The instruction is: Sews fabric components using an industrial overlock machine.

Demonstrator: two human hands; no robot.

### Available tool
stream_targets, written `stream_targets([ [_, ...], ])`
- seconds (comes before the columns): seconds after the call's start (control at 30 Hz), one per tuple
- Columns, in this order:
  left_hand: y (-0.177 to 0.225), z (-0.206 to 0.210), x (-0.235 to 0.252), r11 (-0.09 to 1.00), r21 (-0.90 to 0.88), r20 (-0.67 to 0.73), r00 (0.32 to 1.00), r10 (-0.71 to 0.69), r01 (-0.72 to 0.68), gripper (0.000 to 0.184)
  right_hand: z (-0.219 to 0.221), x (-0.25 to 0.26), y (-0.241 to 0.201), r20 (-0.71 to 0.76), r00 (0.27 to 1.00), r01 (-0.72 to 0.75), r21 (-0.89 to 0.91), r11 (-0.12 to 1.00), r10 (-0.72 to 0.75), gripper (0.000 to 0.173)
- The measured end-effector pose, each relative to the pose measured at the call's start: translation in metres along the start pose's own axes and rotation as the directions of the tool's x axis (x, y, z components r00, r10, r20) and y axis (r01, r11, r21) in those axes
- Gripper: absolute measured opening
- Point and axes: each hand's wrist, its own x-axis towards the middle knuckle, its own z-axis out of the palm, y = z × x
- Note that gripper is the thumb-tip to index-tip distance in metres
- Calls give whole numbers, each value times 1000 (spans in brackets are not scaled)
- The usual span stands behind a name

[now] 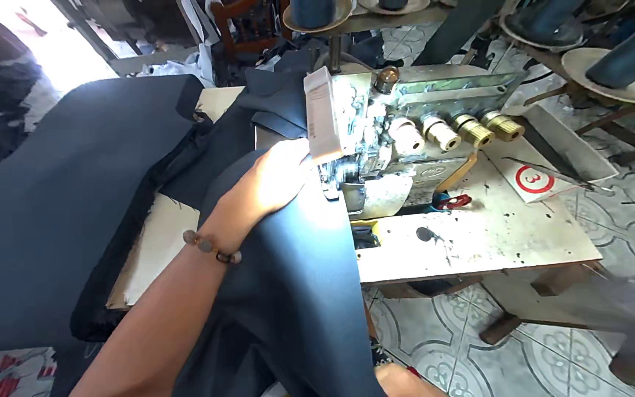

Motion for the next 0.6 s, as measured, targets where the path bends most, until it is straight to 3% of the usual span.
stream_targets([
  [0.1,-25,4,31,999,-32,-24,1000,5,-6,36,-4,11,3,-160,985,-88,-113,990,69,28],
  [0.23,2,-30,38,985,-106,22,991,-134,135,30,-9,28,18,-403,903,-230,-164,959,147,29],
  [0.33,-27,-20,70,981,9,48,980,-194,194,36,-13,49,22,-527,834,-301,-185,935,164,26],
  [0.43,-35,-21,86,965,132,-50,974,-223,228,42,-15,73,21,-598,785,-347,-206,915,163,23],
  [0.5,-33,-21,82,962,138,-118,968,-222,238,41,-16,85,17,-623,763,-361,-187,914,174,23],
  [0.6,-25,-8,18,982,-80,-233,954,-186,172,42,-21,95,14,-635,749,-342,-124,931,191,21],
])
